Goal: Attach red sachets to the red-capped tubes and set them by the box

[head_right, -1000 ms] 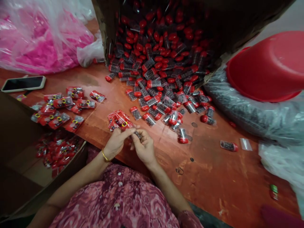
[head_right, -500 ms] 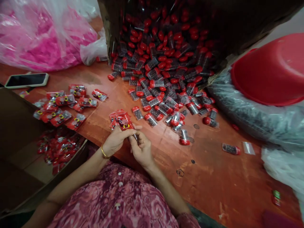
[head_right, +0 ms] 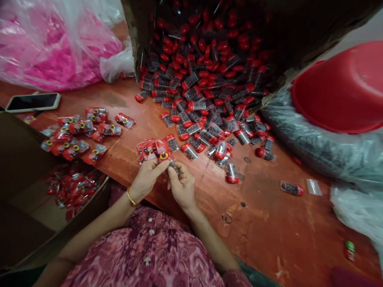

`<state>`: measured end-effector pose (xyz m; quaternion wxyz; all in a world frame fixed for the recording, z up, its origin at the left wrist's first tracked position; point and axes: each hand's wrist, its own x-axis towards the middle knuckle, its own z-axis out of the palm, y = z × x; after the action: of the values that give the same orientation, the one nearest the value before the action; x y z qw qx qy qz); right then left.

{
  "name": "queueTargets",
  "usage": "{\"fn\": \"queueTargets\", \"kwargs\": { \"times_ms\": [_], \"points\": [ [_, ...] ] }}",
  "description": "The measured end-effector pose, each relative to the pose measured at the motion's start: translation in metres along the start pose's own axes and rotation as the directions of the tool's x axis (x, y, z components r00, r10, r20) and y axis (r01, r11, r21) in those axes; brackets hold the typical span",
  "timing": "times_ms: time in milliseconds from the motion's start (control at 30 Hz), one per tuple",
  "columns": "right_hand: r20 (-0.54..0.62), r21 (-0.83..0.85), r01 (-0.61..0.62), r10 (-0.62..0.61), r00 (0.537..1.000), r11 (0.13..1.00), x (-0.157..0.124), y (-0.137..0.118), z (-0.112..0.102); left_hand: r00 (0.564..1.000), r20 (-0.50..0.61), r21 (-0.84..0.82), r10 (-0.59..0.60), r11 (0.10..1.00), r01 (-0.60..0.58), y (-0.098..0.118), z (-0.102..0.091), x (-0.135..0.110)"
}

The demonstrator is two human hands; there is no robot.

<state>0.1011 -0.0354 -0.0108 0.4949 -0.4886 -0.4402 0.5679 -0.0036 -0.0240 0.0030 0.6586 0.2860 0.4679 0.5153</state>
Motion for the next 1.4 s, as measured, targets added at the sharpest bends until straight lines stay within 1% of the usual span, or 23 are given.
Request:
{"fn": "queueTargets", "kwargs": {
  "times_ms": [67,133,267,333,500,633,700,767,833,867,900,967,1000,1033,1067,1100,1133,1200,1233,1267,1300,1333,1400],
  "points": [
    [0.015,0.009,-0.029,0.029,0.999,1.0,0.002,-0.003,0.0,0.997,0.067,0.028,-0.032,0.999,0.03,-0.002,-0.002,-0.002],
    [0.065,0.032,-0.06,0.058,0.996,0.998,0.005,-0.006,0.001,0.995,0.098,0.014,-0.025,1.0,0.023,-0.002,-0.004,-0.004],
    [0.187,0.072,-0.076,0.062,0.98,0.994,0.006,-0.01,0.0,0.998,-0.02,-0.074,0.054,0.996,-0.056,0.003,-0.008,-0.005],
    [0.17,0.067,-0.056,0.044,0.984,0.996,0.004,-0.01,-0.002,0.997,-0.038,-0.087,0.061,0.994,-0.064,0.005,-0.009,-0.004],
    [0.063,0.05,-0.034,0.031,0.998,0.998,0.006,-0.006,-0.006,0.993,0.096,-0.108,-0.071,0.991,0.082,0.0,-0.003,-0.005],
    [0.02,-0.044,0.004,-0.003,1.0,0.999,0.013,0.003,0.001,0.993,0.034,-0.185,-0.115,0.976,0.119,-0.004,-0.005,-0.013],
    [0.032,-0.188,0.08,-0.075,0.997,0.979,0.018,0.007,0.003,0.989,-0.013,-0.196,-0.144,0.971,0.139,-0.003,-0.014,-0.016],
    [0.067,-0.424,0.197,-0.186,0.98,0.884,0.024,0.008,-0.001,0.982,-0.098,-0.212,-0.165,0.967,0.141,0.003,-0.032,-0.016],
    [0.086,-0.677,0.288,-0.315,0.945,0.678,0.033,0.008,-0.012,0.951,-0.269,-0.291,-0.154,0.954,0.072,0.014,-0.056,-0.011],
    [0.097,-0.776,0.304,-0.372,0.923,0.552,0.038,0.008,-0.019,0.915,-0.378,-0.354,-0.142,0.935,-0.001,0.022,-0.07,-0.007],
    [0.106,-0.849,0.295,-0.406,0.907,0.438,0.043,0.009,-0.027,0.859,-0.493,-0.402,-0.138,0.912,-0.084,0.03,-0.085,-0.003],
    [0.162,-0.923,0.284,-0.406,0.9,0.26,0.051,0.014,-0.042,0.718,-0.69,-0.43,-0.09,0.849,-0.307,0.046,-0.109,0.004],
    [0.195,-0.936,0.291,-0.393,0.899,0.2,0.053,0.018,-0.048,0.66,-0.749,-0.422,-0.062,0.812,-0.402,0.052,-0.118,0.006],
    [0.228,-0.938,0.307,-0.386,0.894,0.158,0.054,0.021,-0.053,0.627,-0.779,-0.411,-0.03,0.778,-0.474,0.056,-0.123,0.007],
    [0.255,-0.936,0.327,-0.389,0.885,0.131,0.053,0.025,-0.058,0.623,-0.782,-0.406,0.001,0.758,-0.51,0.058,-0.124,0.007],
    [0.274,-0.931,0.345,-0.401,0.874,0.117,0.052,0.029,-0.061,0.647,-0.762,-0.402,0.026,0.764,-0.505,0.056,-0.121,0.007],
    [0.287,-0.925,0.362,-0.417,0.862,0.112,0.049,0.032,-0.064,0.687,-0.725,-0.384,0.05,0.799,-0.463,0.052,-0.115,0.006],
    [0.296,-0.915,0.385,-0.449,0.843,0.122,0.043,0.036,-0.068,0.766,-0.634,-0.228,0.102,0.922,-0.312,0.037,-0.098,0.006],
    [0.293,-0.911,0.391,-0.46,0.838,0.131,0.04,0.037,-0.069,0.787,-0.593,-0.05,0.171,0.967,-0.248,0.028,-0.089,0.006],
    [0.287,-0.909,0.392,-0.468,0.836,0.141,0.038,0.038,-0.069,0.803,-0.531,0.166,0.27,0.963,-0.214,0.02,-0.081,0.008],
    [0.28,-0.909,0.389,-0.474,0.835,0.149,0.036,0.039,-0.069,0.815,-0.446,0.379,0.369,0.903,-0.202,0.013,-0.074,0.011],
    [0.272,-0.91,0.384,-0.477,0.836,0.155,0.035,0.04,-0.069,0.817,-0.359,0.566,0.451,0.801,-0.194,0.007,-0.07,0.014],
    [0.257,-0.913,0.374,-0.481,0.838,0.165,0.035,0.042,-0.068,0.836,-0.198,0.82,0.512,0.553,-0.145,0.001,-0.066,0.023]
  ]
}}
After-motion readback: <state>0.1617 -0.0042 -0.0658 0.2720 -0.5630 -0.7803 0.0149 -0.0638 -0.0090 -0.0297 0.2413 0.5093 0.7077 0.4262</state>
